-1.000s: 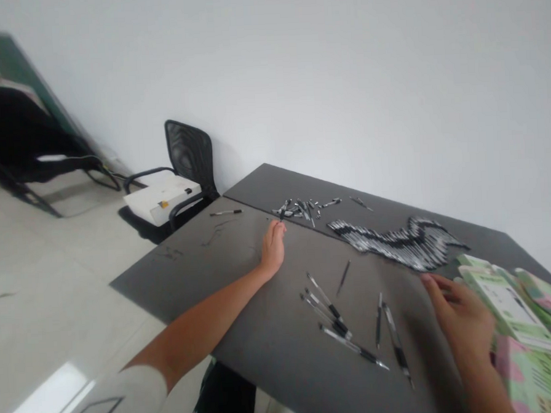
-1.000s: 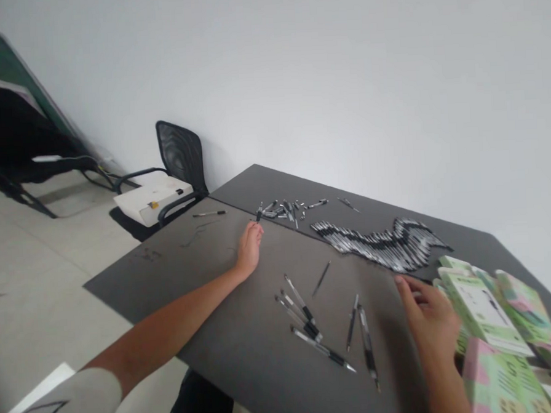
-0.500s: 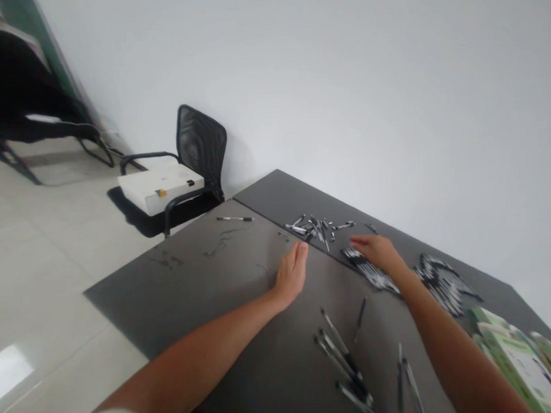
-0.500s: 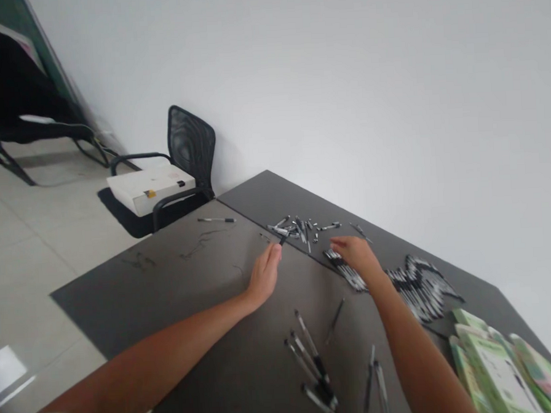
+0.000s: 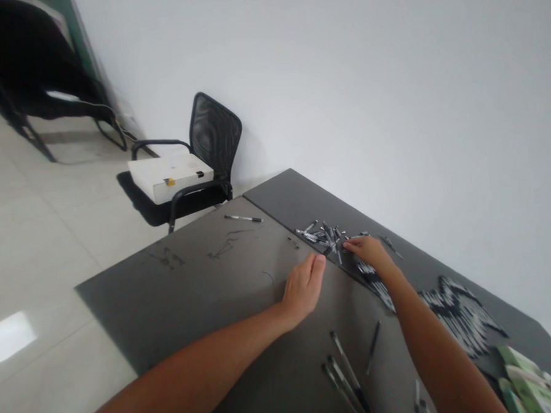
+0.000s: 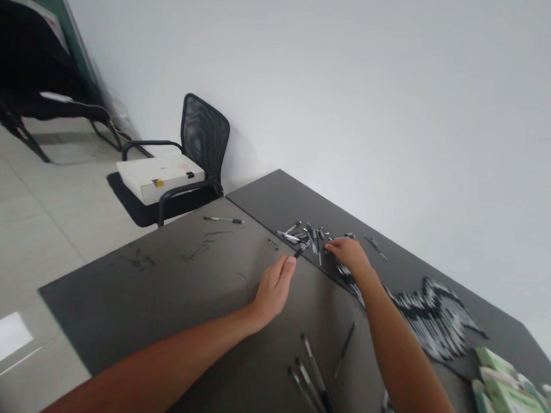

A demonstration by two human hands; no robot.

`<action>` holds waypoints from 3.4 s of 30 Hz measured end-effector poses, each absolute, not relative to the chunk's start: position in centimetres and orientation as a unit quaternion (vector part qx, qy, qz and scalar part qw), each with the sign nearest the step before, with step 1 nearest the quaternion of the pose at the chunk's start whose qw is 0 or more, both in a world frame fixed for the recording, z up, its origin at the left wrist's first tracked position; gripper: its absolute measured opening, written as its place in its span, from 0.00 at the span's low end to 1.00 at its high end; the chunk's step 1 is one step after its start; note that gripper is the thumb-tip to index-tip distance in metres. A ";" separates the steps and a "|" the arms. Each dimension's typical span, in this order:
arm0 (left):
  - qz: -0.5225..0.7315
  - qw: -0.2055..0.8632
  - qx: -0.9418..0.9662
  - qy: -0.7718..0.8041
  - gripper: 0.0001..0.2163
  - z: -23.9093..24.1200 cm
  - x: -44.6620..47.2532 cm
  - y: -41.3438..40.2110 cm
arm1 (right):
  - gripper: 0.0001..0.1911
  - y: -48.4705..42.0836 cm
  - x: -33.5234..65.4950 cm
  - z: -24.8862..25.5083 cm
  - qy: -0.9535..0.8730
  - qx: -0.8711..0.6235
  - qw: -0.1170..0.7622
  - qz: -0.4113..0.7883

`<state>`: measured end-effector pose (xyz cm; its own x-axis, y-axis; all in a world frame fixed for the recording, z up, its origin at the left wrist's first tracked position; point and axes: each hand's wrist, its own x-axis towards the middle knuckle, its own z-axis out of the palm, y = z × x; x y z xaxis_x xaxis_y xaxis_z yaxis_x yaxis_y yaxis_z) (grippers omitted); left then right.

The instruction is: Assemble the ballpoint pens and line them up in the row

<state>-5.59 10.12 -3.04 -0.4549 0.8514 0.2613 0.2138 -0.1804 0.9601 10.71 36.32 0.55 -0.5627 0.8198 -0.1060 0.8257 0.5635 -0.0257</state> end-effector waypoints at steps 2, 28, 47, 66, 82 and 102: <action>0.619 0.255 0.454 0.589 0.18 -3.1 -5.6 10.2 | 0.15 36.4 10.4 0.7 0.881 0.469 0.050 -0.035; 0.510 0.201 0.653 0.522 0.18 -2.7 -3.5 6.8 | 0.22 10.6 21.8 4.8 0.668 0.469 -0.360 -0.451; 0.429 0.138 0.785 0.425 0.15 -2.0 -2.9 4.3 | 0.13 5.7 21.7 4.4 0.404 0.358 -0.460 -0.705; 0.384 0.154 0.790 0.452 0.17 -1.4 -1.7 2.7 | 0.12 3.4 19.8 4.5 0.351 0.347 -0.506 -0.707; 0.400 0.163 0.783 0.449 0.19 -0.9 -1.1 1.7 | 0.09 2.5 19.5 4.8 0.393 0.349 -0.507 -0.683; 0.420 0.141 0.795 0.415 0.20 -0.8 -1.1 1.8 | 0.08 2.7 19.8 3.5 0.455 0.344 -0.495 -0.656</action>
